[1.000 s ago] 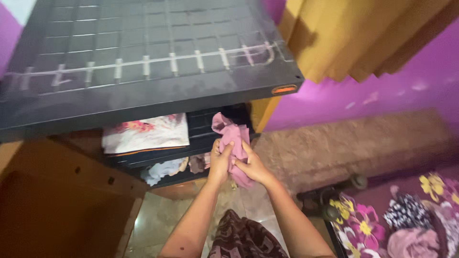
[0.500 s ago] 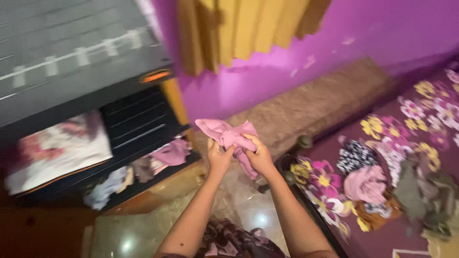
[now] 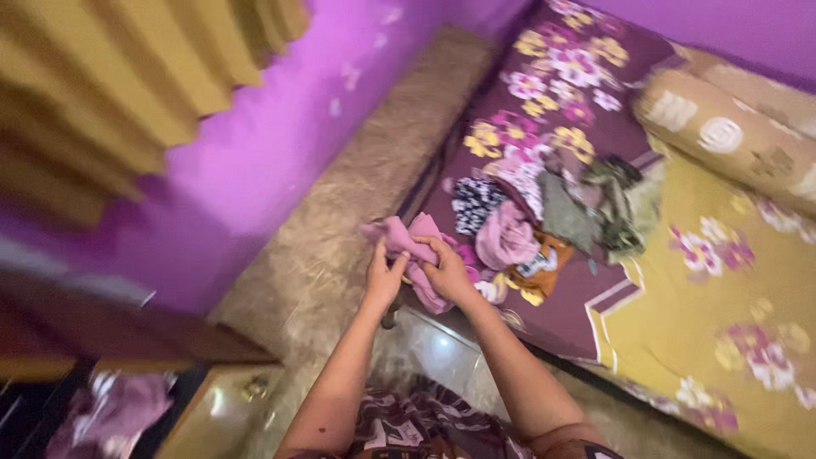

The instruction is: The person opens a wardrobe and removes items of clothing by hand, placing them onto a nearby bed.

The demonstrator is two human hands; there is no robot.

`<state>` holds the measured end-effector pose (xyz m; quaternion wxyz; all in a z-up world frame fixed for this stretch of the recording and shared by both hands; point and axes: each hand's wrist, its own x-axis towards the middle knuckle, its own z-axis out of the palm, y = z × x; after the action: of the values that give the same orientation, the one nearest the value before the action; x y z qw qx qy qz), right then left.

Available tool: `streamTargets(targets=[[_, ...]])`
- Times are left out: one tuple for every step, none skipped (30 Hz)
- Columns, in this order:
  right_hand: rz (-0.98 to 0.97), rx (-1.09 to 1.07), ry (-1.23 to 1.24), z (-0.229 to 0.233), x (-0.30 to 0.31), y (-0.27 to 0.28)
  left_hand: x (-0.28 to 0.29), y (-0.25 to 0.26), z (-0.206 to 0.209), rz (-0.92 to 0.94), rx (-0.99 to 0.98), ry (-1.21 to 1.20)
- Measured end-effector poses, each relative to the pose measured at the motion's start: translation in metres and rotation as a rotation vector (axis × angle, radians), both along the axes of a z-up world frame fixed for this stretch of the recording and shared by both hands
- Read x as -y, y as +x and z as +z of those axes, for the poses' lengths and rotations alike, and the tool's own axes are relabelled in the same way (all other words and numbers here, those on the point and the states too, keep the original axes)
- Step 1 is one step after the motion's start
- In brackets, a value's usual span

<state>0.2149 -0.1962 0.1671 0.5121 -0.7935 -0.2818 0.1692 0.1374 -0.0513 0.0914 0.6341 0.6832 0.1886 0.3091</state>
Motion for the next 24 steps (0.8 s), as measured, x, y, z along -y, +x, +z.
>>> streamTargets(targets=[[0.009, 0.079, 0.078, -0.002, 0.013, 0.012, 0.01, 0.02, -0.006, -0.12, -0.173, -0.021], [0.018, 0.16, 0.152, -0.006, 0.026, 0.023, 0.018, 0.037, -0.013, -0.16, -0.177, -0.013], [-0.021, 0.159, 0.15, -0.008, 0.038, 0.033, 0.026, 0.051, -0.017, -0.204, -0.252, 0.041], [-0.073, 0.148, 0.135, -0.011, 0.049, 0.042, 0.034, 0.063, -0.02, -0.247, -0.326, 0.098], [-0.122, 0.125, 0.118, -0.018, 0.063, 0.046, 0.042, 0.072, -0.024, -0.285, -0.337, 0.1], [-0.159, 0.114, 0.113, -0.024, 0.075, 0.05, 0.048, 0.084, -0.025, -0.388, -0.386, 0.107], [-0.18, 0.163, 0.155, -0.026, 0.081, 0.062, 0.051, 0.101, -0.022, -0.488, -0.424, 0.12], [-0.201, 0.213, 0.194, -0.027, 0.088, 0.072, 0.056, 0.109, -0.02, -0.522, -0.424, 0.128], [-0.231, 0.23, 0.199, -0.028, 0.094, 0.086, 0.062, 0.121, -0.018, -0.552, -0.401, 0.165], [-0.268, 0.235, 0.165, -0.03, 0.102, 0.094, 0.066, 0.137, -0.016, -0.582, -0.377, 0.203], [-0.295, 0.217, 0.123, -0.036, 0.109, 0.092, 0.071, 0.148, -0.018, -0.602, -0.382, 0.207], [-0.315, 0.211, 0.122, -0.039, 0.116, 0.098, 0.077, 0.163, -0.021, -0.61, -0.399, 0.234], [-0.378, 0.157, 0.136, -0.044, 0.121, 0.105, 0.082, 0.171, -0.029, -0.615, -0.424, 0.26], [-0.441, 0.103, 0.15, -0.05, 0.126, 0.109, 0.087, 0.176, -0.038, -0.632, -0.437, 0.261], [-0.459, 0.097, 0.15, -0.054, 0.131, 0.113, 0.093, 0.187, -0.045, -0.661, -0.356, 0.249], [-0.488, 0.109, 0.139, -0.058, 0.138, 0.117, 0.1, 0.197, -0.052, -0.689, -0.275, 0.234], [-0.515, 0.132, 0.132, -0.06, 0.145, 0.129, 0.106, 0.211, -0.058, -0.704, -0.27, 0.242], [-0.531, 0.137, 0.136, -0.063, 0.154, 0.142, 0.114, 0.222, -0.063, -0.722, -0.356, 0.278], [-0.547, 0.182, 0.176, -0.067, 0.162, 0.149, 0.122, 0.228, -0.07, -0.741, -0.448, 0.312], [-0.562, 0.227, 0.216, -0.071, 0.17, 0.155, 0.131, 0.242, -0.074, -0.759, -0.449, 0.317], [-0.574, 0.22, 0.212, -0.074, 0.18, 0.162, 0.142, 0.256, -0.077, -0.766, -0.406, 0.361], [-0.645, 0.155, 0.148, -0.077, 0.19, 0.172, 0.153, 0.268, -0.079, -0.773, -0.362, 0.405], [-0.707, 0.101, 0.085, -0.077, 0.201, 0.19, 0.164, 0.282, -0.077, -0.776, -0.357, 0.405], [-0.711, 0.106, 0.085, -0.077, 0.21, 0.207, 0.176, 0.293, -0.074, -0.808, -0.369, 0.342]])
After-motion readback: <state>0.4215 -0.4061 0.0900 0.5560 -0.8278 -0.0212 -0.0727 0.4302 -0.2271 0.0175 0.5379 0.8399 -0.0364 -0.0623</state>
